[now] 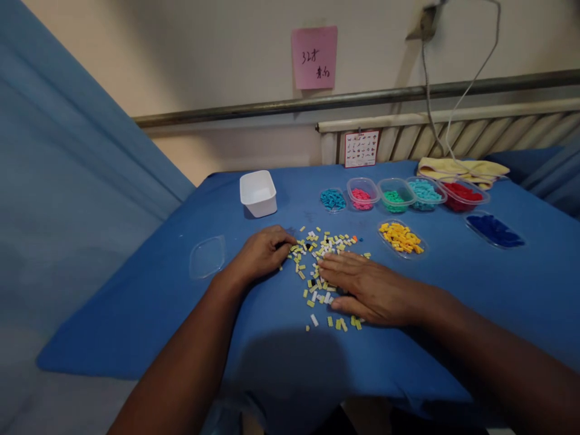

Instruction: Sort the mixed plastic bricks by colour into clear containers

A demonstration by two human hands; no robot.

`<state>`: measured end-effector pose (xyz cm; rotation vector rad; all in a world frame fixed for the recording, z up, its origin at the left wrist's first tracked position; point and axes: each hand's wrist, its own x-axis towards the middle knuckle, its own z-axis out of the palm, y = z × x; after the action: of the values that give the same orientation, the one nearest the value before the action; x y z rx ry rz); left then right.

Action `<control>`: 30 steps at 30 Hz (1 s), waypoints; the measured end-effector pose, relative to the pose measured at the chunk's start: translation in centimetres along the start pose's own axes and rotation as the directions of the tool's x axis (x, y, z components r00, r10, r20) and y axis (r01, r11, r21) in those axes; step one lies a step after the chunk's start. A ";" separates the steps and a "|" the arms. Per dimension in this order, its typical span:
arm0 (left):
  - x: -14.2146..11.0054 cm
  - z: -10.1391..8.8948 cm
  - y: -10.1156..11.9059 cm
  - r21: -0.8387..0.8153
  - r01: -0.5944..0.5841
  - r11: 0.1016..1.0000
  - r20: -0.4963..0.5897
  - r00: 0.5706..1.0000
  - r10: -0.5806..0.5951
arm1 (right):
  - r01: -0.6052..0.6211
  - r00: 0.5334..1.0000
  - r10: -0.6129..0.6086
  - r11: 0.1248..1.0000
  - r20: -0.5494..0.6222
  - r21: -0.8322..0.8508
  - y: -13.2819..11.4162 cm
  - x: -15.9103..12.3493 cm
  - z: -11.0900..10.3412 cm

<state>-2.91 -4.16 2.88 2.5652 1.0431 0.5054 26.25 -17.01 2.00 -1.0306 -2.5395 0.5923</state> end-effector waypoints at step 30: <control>1.4 2.6 -1.2 0.211 0.075 0.975 0.032 0.996 -0.084 | -0.239 0.946 0.197 0.960 -0.256 -0.144 2.3 0.4 -0.1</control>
<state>-1.57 -2.70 0.39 2.6877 1.2391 0.3371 27.34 -15.22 0.99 -1.3699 -2.3116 0.2826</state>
